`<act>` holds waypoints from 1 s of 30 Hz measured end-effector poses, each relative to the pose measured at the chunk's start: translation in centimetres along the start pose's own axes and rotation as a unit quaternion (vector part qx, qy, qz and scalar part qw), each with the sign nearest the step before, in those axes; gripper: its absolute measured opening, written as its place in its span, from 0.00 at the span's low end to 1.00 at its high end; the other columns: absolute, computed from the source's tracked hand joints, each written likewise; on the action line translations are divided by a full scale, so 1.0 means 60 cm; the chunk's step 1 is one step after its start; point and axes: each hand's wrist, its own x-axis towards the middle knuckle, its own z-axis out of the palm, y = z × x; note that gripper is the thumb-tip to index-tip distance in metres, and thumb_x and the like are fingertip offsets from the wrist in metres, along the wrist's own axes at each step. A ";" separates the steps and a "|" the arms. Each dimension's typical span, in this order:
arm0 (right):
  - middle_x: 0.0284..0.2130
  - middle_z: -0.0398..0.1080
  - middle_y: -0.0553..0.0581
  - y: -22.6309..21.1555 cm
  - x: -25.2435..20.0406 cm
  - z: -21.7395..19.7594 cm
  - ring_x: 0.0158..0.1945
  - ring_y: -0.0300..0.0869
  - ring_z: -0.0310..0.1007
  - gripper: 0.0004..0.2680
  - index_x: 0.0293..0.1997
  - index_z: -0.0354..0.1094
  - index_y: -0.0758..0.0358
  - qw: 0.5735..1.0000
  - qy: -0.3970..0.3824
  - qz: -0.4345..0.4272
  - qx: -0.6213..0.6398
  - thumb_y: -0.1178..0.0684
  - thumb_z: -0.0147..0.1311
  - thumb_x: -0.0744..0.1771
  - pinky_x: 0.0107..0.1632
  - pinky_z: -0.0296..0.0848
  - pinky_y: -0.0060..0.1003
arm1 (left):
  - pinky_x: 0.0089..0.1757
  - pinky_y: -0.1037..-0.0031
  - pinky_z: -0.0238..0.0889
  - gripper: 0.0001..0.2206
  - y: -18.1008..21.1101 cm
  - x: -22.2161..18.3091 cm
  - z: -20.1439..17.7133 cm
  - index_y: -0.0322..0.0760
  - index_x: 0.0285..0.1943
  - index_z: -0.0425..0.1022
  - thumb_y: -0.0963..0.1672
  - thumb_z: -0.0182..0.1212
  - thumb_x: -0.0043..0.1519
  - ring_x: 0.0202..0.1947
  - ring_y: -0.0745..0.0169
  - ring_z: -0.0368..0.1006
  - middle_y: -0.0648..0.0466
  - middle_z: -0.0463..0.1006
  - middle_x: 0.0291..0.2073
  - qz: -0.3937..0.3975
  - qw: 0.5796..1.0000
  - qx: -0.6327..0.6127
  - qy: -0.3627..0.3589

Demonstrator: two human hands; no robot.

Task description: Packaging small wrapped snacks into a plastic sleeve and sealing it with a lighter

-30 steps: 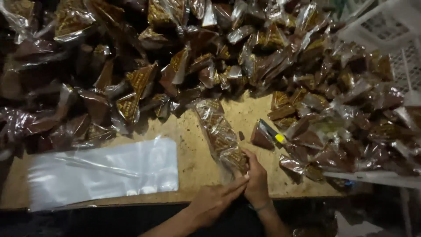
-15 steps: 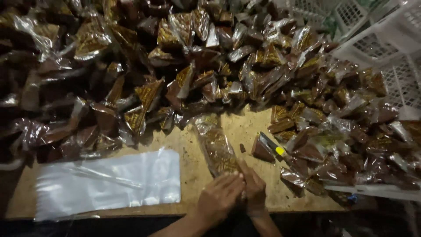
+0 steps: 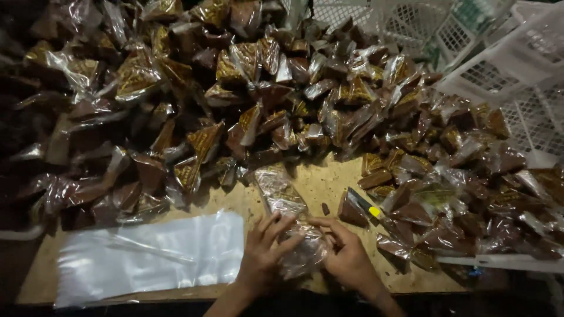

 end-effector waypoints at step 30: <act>0.57 0.74 0.62 -0.154 -0.005 -0.106 0.50 0.53 0.80 0.22 0.68 0.62 0.53 0.857 -0.250 -0.311 -0.325 0.51 0.62 0.66 0.51 0.80 0.46 | 0.43 0.75 0.76 0.03 0.042 0.125 -0.033 0.39 0.42 0.80 0.40 0.61 0.65 0.41 0.64 0.78 0.52 0.81 0.41 -0.119 0.833 -0.539 -0.043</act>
